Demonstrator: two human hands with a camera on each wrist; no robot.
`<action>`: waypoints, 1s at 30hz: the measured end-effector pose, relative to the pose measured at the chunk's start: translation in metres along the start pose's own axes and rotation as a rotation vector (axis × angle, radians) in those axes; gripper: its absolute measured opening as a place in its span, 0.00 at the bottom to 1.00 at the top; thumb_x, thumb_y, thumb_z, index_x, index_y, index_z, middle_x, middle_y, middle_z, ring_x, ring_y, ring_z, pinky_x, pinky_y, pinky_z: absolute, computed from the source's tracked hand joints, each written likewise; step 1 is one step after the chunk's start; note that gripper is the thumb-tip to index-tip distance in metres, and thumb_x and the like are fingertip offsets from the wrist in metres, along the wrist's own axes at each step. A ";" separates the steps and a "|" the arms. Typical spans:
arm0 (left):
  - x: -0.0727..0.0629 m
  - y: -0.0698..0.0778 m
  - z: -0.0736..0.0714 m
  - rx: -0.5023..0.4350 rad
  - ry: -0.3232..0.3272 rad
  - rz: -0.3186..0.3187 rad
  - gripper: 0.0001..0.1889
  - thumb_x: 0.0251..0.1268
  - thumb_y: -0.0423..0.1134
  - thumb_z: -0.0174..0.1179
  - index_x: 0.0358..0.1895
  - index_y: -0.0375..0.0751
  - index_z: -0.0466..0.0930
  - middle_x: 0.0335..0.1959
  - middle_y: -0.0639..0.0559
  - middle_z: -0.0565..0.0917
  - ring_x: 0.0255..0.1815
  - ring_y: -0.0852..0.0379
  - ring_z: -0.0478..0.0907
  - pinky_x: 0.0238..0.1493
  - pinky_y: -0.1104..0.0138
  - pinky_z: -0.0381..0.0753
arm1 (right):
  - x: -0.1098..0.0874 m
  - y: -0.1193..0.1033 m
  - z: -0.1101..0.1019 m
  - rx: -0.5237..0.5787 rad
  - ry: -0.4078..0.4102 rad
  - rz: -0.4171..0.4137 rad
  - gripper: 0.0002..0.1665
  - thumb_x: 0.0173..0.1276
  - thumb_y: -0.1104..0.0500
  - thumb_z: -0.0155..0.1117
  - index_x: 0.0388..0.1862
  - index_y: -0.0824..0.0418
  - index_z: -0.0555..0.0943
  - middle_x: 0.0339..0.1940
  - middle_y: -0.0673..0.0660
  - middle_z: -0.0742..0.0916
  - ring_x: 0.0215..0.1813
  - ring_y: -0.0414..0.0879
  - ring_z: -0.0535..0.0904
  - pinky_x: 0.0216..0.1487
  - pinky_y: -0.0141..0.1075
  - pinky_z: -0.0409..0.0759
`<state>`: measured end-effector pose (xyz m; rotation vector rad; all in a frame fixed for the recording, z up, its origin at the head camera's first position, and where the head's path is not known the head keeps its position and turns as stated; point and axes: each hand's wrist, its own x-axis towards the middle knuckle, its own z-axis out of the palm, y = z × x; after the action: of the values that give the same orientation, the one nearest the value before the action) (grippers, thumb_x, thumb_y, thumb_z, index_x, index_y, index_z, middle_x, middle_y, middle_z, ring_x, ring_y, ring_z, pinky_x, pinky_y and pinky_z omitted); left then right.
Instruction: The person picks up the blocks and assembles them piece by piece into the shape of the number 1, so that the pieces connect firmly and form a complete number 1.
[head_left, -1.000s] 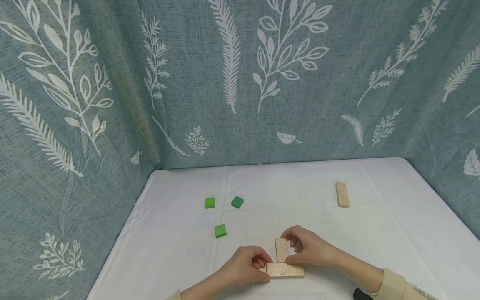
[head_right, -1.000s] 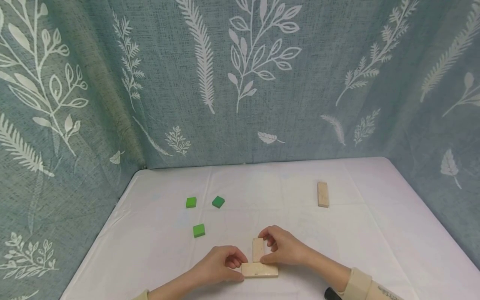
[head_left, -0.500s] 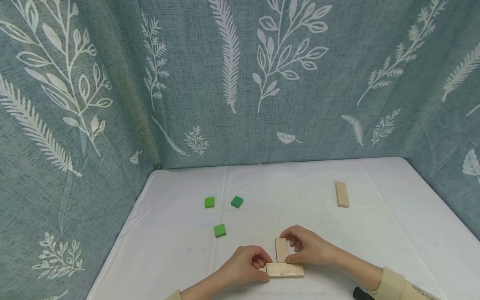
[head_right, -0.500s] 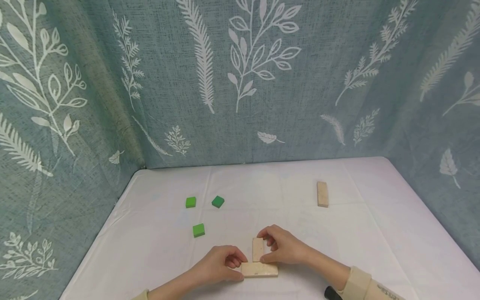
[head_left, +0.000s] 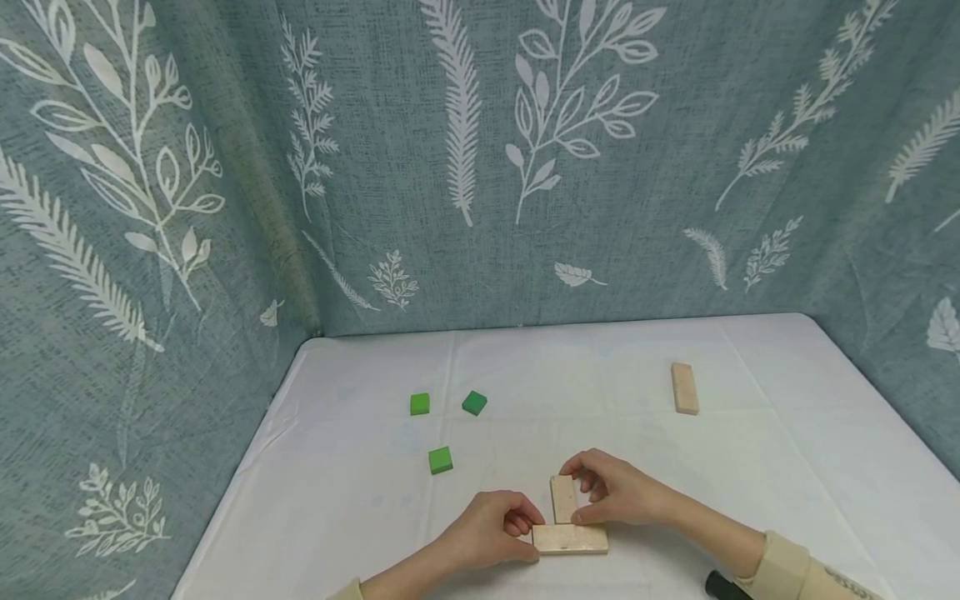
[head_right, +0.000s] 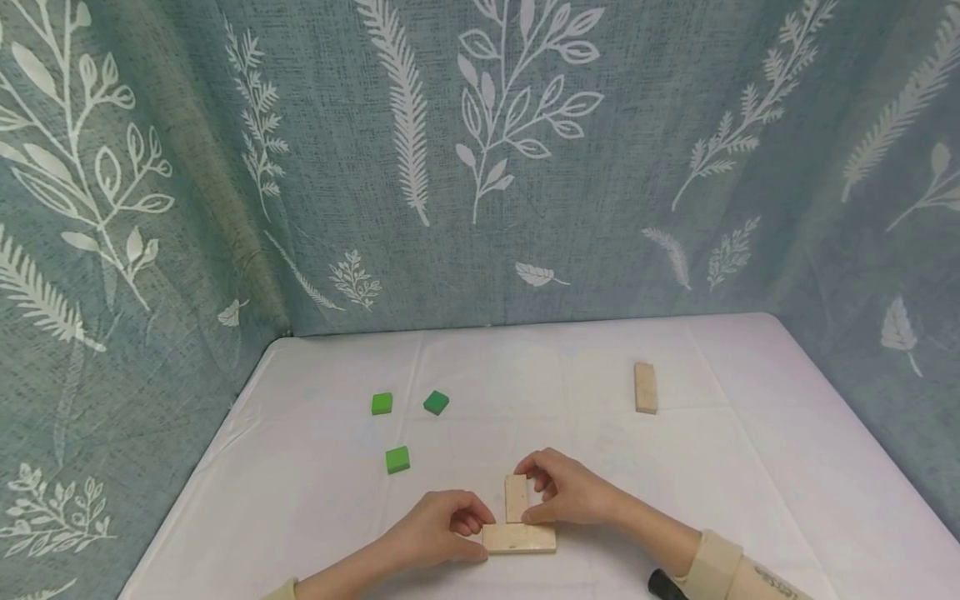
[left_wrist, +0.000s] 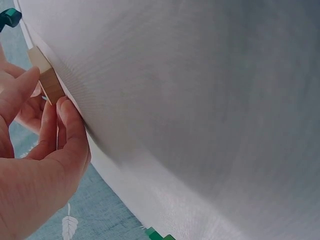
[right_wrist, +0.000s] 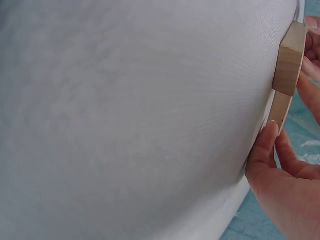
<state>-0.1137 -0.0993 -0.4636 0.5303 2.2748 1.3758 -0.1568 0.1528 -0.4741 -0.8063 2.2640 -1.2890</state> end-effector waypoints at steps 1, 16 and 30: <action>0.000 0.000 0.000 0.000 -0.001 0.001 0.14 0.43 0.27 0.75 0.35 0.40 0.83 0.26 0.57 0.77 0.28 0.66 0.71 0.31 0.76 0.73 | 0.000 0.000 0.000 0.001 0.001 0.000 0.30 0.59 0.56 0.75 0.57 0.63 0.74 0.44 0.55 0.76 0.44 0.43 0.72 0.44 0.31 0.76; 0.000 0.000 0.000 -0.003 -0.001 0.005 0.14 0.43 0.27 0.74 0.35 0.40 0.83 0.26 0.58 0.77 0.28 0.67 0.72 0.32 0.76 0.73 | -0.001 -0.001 -0.001 0.001 0.006 0.005 0.31 0.59 0.56 0.74 0.58 0.65 0.73 0.43 0.55 0.77 0.43 0.42 0.72 0.44 0.30 0.76; 0.000 0.000 0.002 -0.027 0.010 -0.017 0.14 0.43 0.26 0.74 0.36 0.39 0.83 0.26 0.57 0.76 0.28 0.65 0.72 0.31 0.76 0.73 | -0.002 -0.005 -0.002 0.052 0.027 0.046 0.32 0.59 0.57 0.74 0.59 0.66 0.73 0.50 0.55 0.79 0.48 0.46 0.75 0.46 0.32 0.77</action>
<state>-0.1125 -0.0982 -0.4638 0.4944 2.2600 1.4024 -0.1553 0.1533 -0.4692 -0.7190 2.2470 -1.3395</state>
